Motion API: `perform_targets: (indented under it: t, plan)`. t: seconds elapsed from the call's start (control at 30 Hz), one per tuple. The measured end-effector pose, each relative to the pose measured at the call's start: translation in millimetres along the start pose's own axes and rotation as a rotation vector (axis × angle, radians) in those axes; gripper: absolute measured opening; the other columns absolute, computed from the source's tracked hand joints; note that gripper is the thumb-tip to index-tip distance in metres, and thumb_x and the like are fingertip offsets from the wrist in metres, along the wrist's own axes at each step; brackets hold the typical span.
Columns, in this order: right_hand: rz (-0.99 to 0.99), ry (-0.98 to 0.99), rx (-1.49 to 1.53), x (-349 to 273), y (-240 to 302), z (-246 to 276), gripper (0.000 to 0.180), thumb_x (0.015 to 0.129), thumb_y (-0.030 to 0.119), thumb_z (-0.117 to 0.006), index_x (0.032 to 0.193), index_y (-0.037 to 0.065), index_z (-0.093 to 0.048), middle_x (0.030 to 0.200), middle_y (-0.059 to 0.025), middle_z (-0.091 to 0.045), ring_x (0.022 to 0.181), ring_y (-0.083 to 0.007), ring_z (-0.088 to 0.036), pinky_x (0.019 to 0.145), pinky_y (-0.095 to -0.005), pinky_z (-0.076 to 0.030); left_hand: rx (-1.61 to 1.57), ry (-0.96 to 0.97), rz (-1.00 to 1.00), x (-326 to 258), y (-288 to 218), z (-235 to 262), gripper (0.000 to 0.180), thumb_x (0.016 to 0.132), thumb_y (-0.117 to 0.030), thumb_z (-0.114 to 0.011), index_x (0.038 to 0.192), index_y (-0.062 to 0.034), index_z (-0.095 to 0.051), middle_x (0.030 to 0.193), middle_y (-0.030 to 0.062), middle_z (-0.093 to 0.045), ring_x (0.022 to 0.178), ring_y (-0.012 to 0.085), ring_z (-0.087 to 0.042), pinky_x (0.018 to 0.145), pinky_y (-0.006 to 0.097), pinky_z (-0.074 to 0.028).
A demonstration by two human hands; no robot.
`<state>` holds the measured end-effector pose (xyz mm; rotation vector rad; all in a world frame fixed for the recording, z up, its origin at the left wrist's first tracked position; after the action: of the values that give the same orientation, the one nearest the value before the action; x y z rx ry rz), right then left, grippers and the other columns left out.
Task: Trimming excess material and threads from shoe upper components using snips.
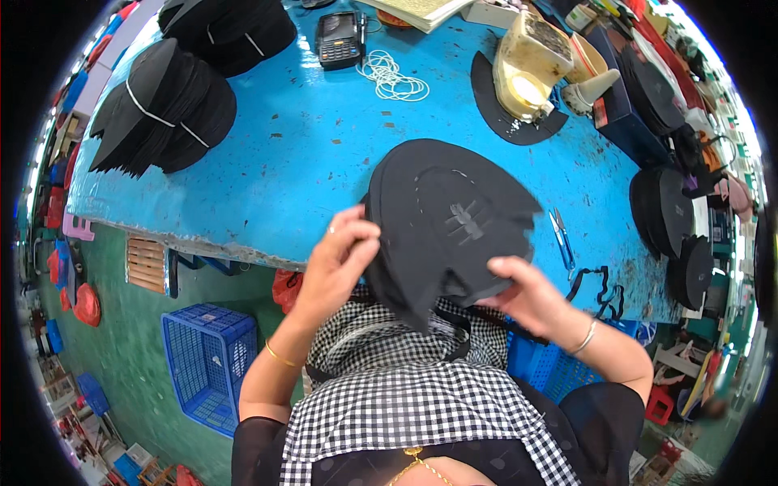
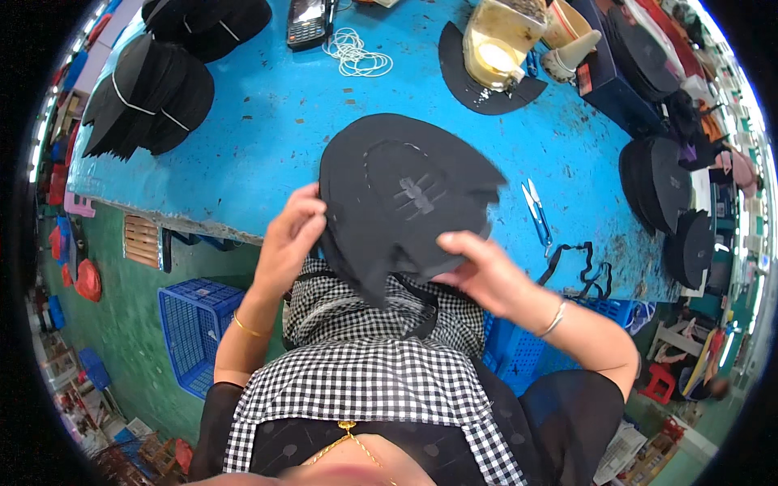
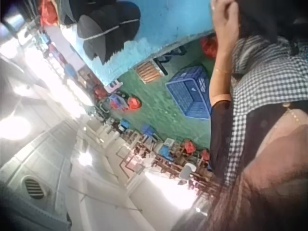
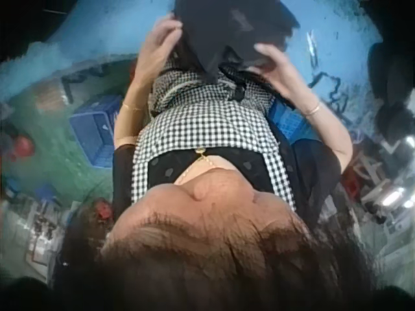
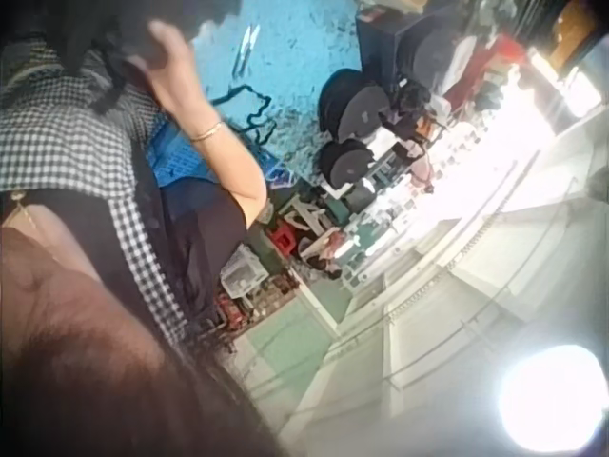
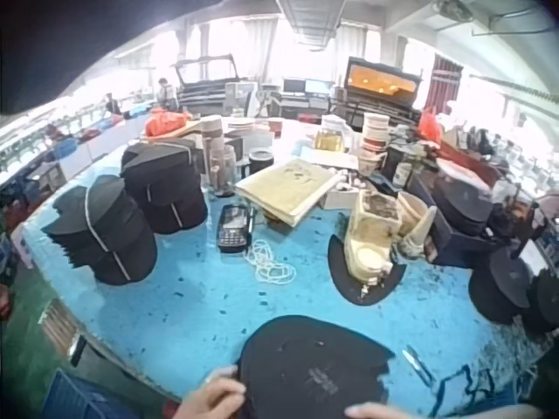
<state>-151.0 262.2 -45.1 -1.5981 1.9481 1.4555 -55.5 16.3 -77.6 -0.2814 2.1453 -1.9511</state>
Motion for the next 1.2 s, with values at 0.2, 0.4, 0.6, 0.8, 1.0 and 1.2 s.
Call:
perform_targets:
  t: [0.2,0.4,0.6,0.8,1.0,1.2]
  plan:
    - [0.142,0.097,0.277,-4.8,-58.2,-31.3,0.034,0.098,0.02,-0.054,0.128,0.003,-0.055,0.133,-0.0113,-0.056,0.126,-0.0257,-0.052,0.11,-0.0543,-0.038,0.026,0.004,-0.071,48.3,-20.3,-7.6,0.013,0.098,-0.01,-0.054,0.108,-0.0059,-0.061,0.155,0.0163,-0.031,0.142,0.0259,-0.032,0.113,0.036,-0.029]
    - [0.081,0.182,0.489,1.4,-59.2,-36.4,0.041,0.103,0.025,-0.043,0.14,0.005,-0.044,0.14,-0.0098,-0.05,0.128,-0.0243,-0.05,0.109,-0.0524,-0.039,-0.115,0.018,0.004,27.9,-11.9,-19.4,0.013,0.101,-0.011,-0.049,0.109,-0.0067,-0.059,0.157,0.0164,-0.027,0.141,0.0243,-0.033,0.114,0.036,-0.028]
    - [0.21,0.223,0.361,4.6,-67.7,-26.9,0.047,0.099,0.023,-0.057,0.141,0.007,-0.043,0.141,-0.005,-0.048,0.128,-0.0177,-0.047,0.106,-0.0384,-0.042,-0.336,-0.101,0.146,17.7,-13.5,-30.0,0.012,0.102,-0.011,-0.046,0.104,-0.0086,-0.058,0.151,0.0138,-0.04,0.125,0.0147,-0.048,0.106,0.031,-0.04]
    - [0.138,0.329,0.124,-15.9,-61.6,1.4,0.05,0.098,0.014,-0.057,0.141,-0.002,-0.038,0.137,-0.0153,-0.052,0.123,-0.0217,-0.054,0.107,-0.0361,-0.042,-0.475,-0.056,0.176,15.4,-17.9,24.1,0.019,0.105,-0.021,-0.043,0.115,-0.0097,-0.054,0.146,0.0165,-0.044,0.126,0.0257,-0.051,0.095,0.034,-0.05]
    - [0.095,0.117,-0.4,-60.5,-19.8,40.1,0.03,0.097,0.007,-0.054,0.124,-0.004,-0.055,0.118,-0.0157,-0.064,0.099,-0.0186,-0.065,0.086,-0.032,-0.053,-0.485,-0.182,0.042,10.7,-48.9,101.8,0.019,0.103,-0.023,-0.048,0.113,-0.0081,-0.055,0.092,0.0018,-0.058,0.067,0.0085,-0.045,0.05,0.02,-0.035]
    - [0.865,-0.663,-1.377,-48.1,59.8,71.7,0.022,0.089,0.007,-0.065,0.11,0.0,-0.06,0.092,-0.0106,-0.063,0.077,-0.019,-0.063,0.068,-0.0308,-0.051,-0.21,-0.423,-0.307,20.0,-150.8,161.8,0.02,0.101,-0.019,-0.053,0.111,-0.0014,-0.055,0.083,0.0006,-0.052,0.061,0.0063,-0.035,0.049,0.021,-0.029]
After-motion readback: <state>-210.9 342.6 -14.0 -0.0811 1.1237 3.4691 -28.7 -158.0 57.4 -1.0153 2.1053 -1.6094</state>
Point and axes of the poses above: each hand's wrist, its own x-axis towards the middle knuckle, its own z-axis out of the back of the hand, y = z × x, the point moved 4 cm from there along x, towards the middle knuckle
